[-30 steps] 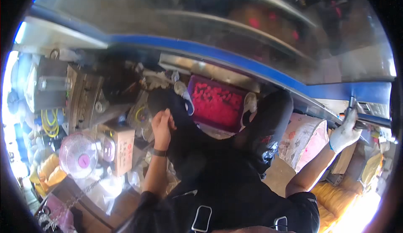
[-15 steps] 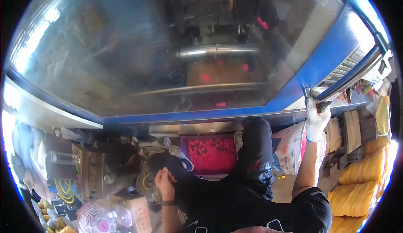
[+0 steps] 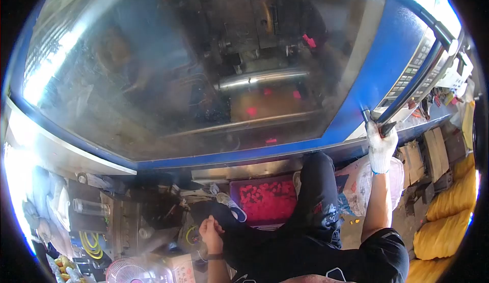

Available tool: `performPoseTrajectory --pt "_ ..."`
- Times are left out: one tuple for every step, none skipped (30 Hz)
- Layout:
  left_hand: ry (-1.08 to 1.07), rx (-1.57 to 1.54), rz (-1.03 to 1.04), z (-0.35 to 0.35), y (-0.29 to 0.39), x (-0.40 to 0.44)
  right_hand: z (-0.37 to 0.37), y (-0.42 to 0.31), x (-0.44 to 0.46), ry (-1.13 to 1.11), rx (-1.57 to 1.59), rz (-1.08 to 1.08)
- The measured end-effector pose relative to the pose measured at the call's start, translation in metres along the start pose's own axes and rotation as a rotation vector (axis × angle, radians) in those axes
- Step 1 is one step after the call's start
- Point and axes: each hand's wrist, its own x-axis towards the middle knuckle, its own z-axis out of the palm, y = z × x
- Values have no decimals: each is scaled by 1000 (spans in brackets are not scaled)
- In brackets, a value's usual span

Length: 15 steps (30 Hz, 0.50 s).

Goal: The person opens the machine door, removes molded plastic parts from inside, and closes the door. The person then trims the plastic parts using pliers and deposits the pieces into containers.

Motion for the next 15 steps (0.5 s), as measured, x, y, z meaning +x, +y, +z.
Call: performPoseTrajectory --pt "-2 -7 -1 0 -1 0 -1 1 0 -1 -1 10" --pt "-2 -2 3 0 -1 0 0 0 0 -2 7 4" --pt "-2 3 6 -1 -2 0 1 -4 0 -4 14 -2" --pt "-1 7 10 -1 -2 0 1 -5 0 -7 23 -8" --pt "3 6 9 0 -1 0 1 -5 0 -7 12 -5" --pt "8 5 8 2 0 -1 1 -4 1 -9 1 -1" --pt "13 5 5 2 1 -2 0 -3 1 -12 -11 4" --pt "12 8 5 2 1 -2 0 -2 1 -8 -2 2" --pt "10 11 6 2 0 -2 0 0 2 -5 7 0" --pt "8 14 5 1 -1 -1 1 1 2 -1 15 -1" --pt "-1 12 9 -1 -2 -1 1 0 1 -2 14 -6" --pt "-11 10 12 -2 -3 0 1 -2 1 -2 12 -11" --pt "-22 8 15 -3 -4 1 0 -3 1 -2 11 -17" --pt "-17 0 14 -2 -3 0 0 -2 1 -2 -1 -2" --pt "-13 -8 13 0 -2 -1 -1 -2 0 -3 -13 13"
